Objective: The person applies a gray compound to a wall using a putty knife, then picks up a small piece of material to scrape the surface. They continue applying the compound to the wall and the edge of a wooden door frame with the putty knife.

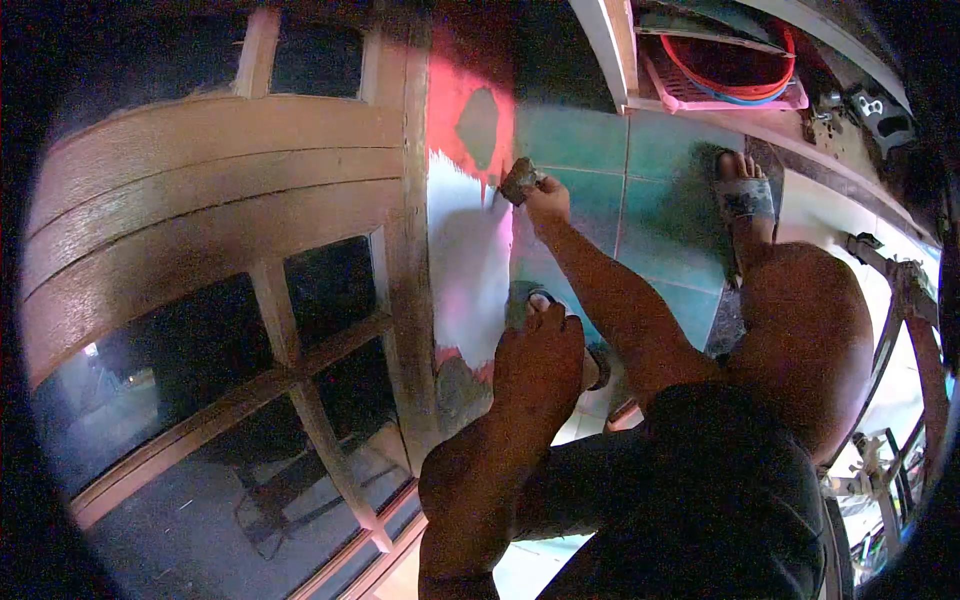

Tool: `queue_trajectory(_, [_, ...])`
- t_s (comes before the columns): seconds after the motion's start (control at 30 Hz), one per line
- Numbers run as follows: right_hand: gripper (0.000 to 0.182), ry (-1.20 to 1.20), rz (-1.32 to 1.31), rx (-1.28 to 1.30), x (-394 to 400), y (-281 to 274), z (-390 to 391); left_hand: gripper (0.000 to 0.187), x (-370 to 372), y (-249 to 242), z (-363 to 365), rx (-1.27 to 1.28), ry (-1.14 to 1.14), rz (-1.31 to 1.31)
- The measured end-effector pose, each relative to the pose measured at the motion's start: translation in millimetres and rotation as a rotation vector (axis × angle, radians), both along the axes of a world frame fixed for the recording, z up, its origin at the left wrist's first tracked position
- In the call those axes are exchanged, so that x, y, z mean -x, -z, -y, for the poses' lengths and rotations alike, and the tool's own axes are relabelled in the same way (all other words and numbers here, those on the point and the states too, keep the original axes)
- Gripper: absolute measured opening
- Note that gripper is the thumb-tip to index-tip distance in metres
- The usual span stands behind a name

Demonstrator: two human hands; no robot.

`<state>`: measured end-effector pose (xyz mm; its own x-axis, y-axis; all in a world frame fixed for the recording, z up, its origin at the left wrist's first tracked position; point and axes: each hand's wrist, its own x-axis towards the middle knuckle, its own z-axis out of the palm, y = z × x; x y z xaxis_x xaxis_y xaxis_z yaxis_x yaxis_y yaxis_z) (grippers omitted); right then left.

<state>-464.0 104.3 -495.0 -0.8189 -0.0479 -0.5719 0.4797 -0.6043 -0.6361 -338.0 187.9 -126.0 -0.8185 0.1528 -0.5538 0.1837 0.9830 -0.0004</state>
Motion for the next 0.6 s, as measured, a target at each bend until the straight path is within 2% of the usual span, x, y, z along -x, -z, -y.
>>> queue_trajectory(0.03, [0.027,-0.008,-0.066,-0.074,1,5,2,0.031,3,-2,-1,-0.011,-0.021,0.055])
queue_trajectory(0.1, [0.026,-0.015,-0.129,-0.147,3,-19,-6,0.032,5,-6,-2,-0.021,-0.042,0.111])
queue_trajectory(0.17, [0.028,-0.24,-0.233,-0.896,3,-56,-22,0.032,6,-11,-5,-0.001,-0.013,0.092])
queue_trajectory(0.2, [0.028,-0.24,-0.233,-0.896,9,-81,-28,0.032,8,-15,-6,-0.001,-0.013,0.093])
queue_trajectory(0.27, [0.034,-0.469,-0.071,-0.915,17,-117,-30,0.033,11,-22,-6,-0.031,-0.016,0.103])
queue_trajectory(0.3, [0.034,-0.471,-0.071,-0.914,16,-112,-24,0.033,9,-18,-4,-0.031,-0.017,0.104])
queue_trajectory(0.37, [0.038,-0.415,-0.33,-0.938,13,-98,-10,0.035,5,-6,-1,-0.06,-0.082,0.107])
queue_trajectory(0.4, [0.038,-0.416,-0.33,-0.937,10,-95,-2,0.035,5,-6,-2,-0.06,-0.083,0.108])
queue_trajectory(0.47, [0.045,-0.346,-0.364,-1.035,4,-95,12,0.038,11,-11,-7,-0.007,-0.115,0.268])
queue_trajectory(0.6, [0.048,-0.341,-0.458,-1.167,-5,-84,22,0.039,3,-4,-9,-0.017,-0.073,0.122])
